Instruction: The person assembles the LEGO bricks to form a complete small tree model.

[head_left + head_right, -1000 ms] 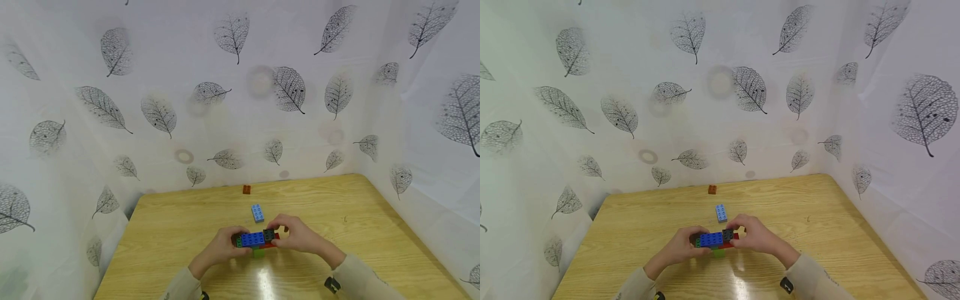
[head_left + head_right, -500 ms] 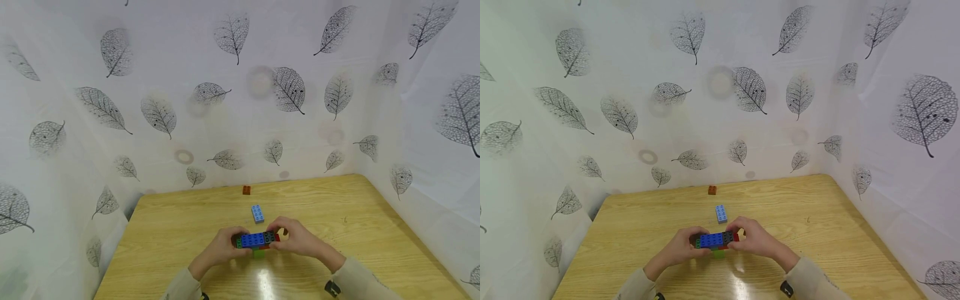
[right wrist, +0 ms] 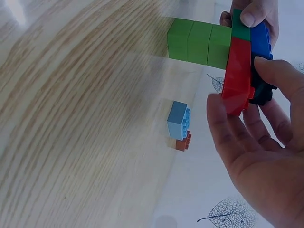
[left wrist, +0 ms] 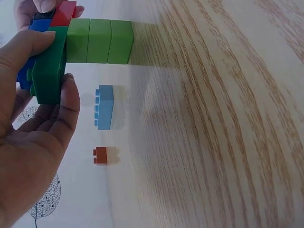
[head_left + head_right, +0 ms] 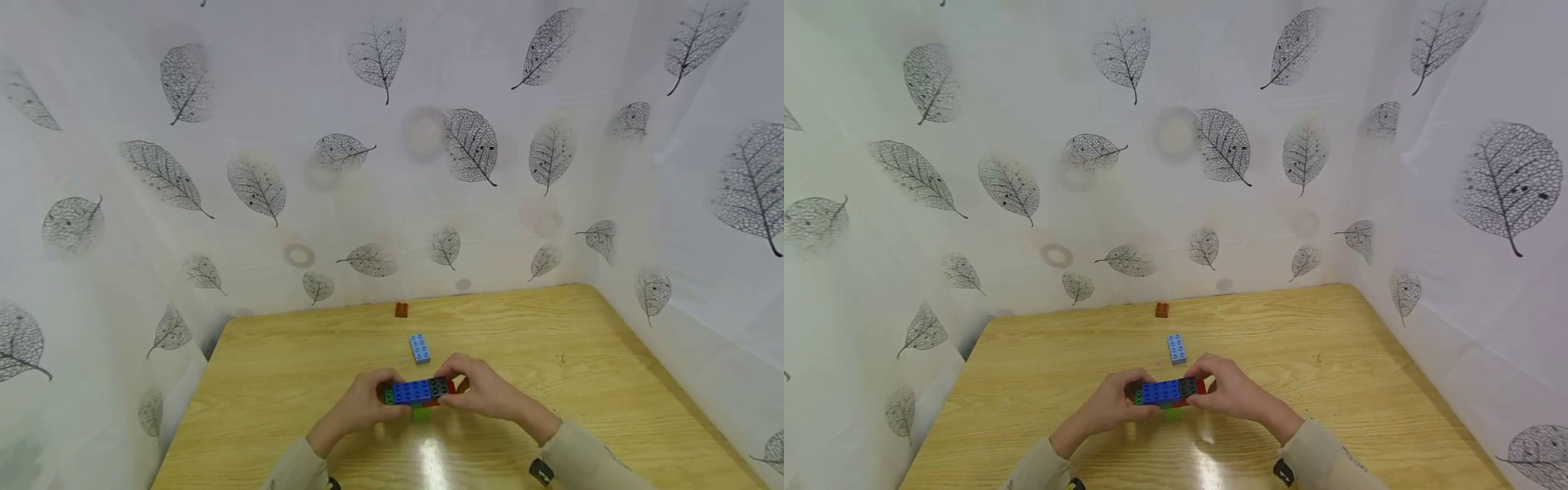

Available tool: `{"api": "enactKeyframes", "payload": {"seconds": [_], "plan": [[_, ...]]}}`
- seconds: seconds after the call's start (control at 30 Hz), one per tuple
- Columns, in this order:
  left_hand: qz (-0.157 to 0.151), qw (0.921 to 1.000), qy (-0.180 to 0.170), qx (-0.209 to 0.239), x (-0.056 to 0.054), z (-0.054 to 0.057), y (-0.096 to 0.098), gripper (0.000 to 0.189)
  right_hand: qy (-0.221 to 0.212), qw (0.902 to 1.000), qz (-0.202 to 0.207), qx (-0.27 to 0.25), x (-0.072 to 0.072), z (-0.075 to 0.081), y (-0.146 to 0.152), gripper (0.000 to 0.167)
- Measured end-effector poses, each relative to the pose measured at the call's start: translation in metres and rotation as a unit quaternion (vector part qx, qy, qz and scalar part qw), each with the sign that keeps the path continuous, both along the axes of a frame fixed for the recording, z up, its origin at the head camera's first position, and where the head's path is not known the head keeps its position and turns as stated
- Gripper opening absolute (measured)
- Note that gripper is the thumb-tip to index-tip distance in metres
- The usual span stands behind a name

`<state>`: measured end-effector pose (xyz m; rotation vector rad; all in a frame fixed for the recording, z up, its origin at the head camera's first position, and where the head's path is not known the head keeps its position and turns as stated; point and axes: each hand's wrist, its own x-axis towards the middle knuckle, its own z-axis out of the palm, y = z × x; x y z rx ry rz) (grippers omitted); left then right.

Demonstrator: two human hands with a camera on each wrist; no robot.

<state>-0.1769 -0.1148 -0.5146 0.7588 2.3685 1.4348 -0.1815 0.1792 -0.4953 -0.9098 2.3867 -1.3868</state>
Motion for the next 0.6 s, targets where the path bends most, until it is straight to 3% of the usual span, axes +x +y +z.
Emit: {"api": "enactKeyframes", "payload": {"seconds": [0.17,0.6], "plan": [[0.0,1.0,-0.004,0.002,-0.0003,0.0,0.0004,0.027,-0.022,0.9997,-0.002,-0.004,-0.0005,-0.0011,-0.0005,0.028],[0.003,1.0,0.001,-0.008,-0.0026,-0.0017,-0.0005,0.027,-0.012,0.9999,-0.002,-0.005,-0.0014,-0.0047,-0.0019,0.03]]}}
